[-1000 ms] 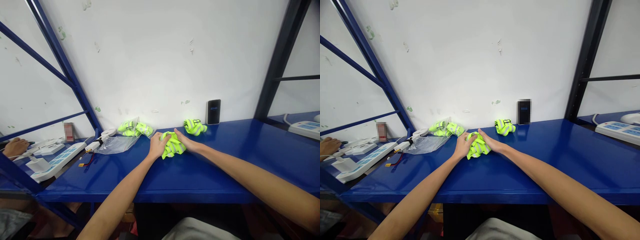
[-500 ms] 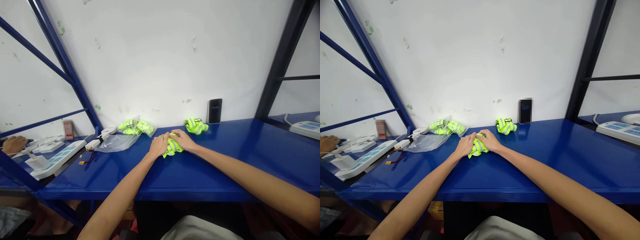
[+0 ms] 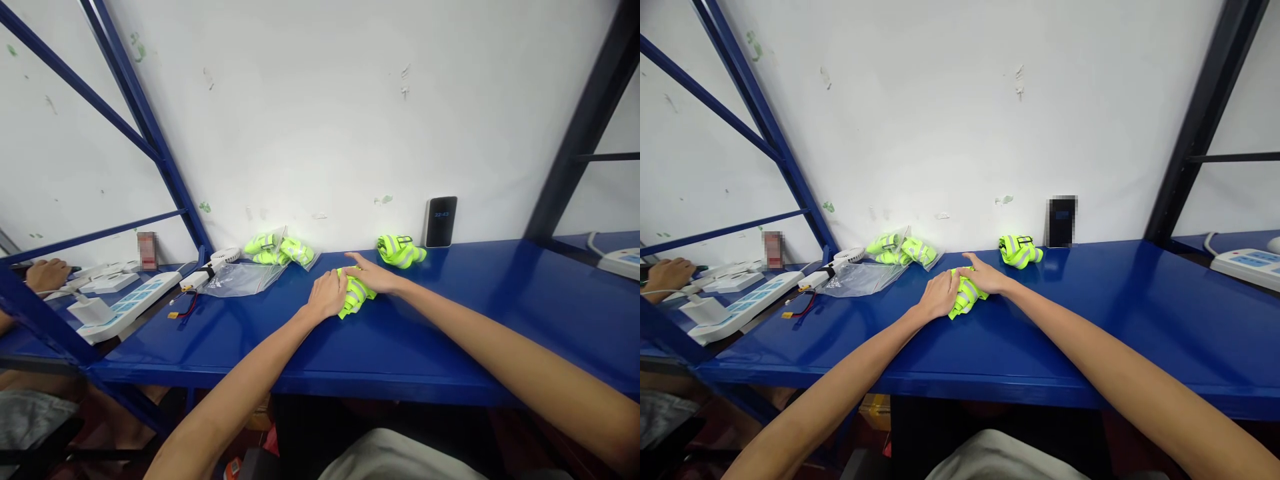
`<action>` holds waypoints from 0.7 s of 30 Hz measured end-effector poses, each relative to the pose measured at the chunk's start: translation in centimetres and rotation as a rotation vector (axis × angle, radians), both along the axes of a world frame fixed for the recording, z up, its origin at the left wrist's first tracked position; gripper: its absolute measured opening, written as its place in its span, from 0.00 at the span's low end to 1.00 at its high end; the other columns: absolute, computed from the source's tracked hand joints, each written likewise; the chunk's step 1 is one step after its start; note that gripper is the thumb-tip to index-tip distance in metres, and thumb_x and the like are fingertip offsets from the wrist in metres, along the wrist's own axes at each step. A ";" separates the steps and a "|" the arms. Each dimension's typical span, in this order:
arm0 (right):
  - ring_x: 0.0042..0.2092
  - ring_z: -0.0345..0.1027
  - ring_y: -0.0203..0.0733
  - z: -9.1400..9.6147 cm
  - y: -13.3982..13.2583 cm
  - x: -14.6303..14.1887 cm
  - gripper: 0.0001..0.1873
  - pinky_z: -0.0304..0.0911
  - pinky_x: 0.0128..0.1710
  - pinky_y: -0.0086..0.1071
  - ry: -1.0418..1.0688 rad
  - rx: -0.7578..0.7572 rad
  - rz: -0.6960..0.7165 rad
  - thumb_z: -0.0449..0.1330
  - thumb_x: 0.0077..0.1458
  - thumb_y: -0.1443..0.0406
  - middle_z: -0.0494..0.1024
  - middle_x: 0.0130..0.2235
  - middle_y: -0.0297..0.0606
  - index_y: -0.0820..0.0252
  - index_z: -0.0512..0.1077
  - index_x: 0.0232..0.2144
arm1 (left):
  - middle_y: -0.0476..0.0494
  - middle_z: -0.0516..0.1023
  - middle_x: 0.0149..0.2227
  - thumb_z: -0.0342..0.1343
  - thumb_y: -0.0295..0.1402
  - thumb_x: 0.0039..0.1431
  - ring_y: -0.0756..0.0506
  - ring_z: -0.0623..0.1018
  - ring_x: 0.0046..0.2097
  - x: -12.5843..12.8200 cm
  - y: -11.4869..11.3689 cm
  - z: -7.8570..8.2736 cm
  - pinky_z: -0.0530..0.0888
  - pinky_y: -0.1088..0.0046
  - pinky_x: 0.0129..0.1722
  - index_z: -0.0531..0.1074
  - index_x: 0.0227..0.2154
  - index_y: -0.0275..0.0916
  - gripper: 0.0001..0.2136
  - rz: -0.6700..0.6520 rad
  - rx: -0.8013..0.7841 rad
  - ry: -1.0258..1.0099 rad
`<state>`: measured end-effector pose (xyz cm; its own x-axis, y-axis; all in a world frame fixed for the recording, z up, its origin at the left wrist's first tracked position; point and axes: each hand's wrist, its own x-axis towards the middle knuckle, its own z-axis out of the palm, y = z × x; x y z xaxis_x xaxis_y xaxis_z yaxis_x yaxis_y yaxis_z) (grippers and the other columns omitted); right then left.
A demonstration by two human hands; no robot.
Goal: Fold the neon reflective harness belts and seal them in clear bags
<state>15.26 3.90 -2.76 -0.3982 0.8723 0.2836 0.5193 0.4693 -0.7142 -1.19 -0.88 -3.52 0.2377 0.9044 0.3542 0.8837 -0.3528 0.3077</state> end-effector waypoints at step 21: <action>0.33 0.63 0.41 2.3 -3.9 -1.8 0.13 0.59 0.36 0.33 0.274 0.612 -0.204 0.55 0.59 0.56 0.67 0.29 0.34 0.56 0.64 0.27 | 0.50 0.64 0.21 0.36 0.49 0.65 0.50 0.63 0.26 0.4 1.2 0.7 0.58 0.73 0.26 0.62 0.20 0.38 0.25 -0.101 0.075 -0.705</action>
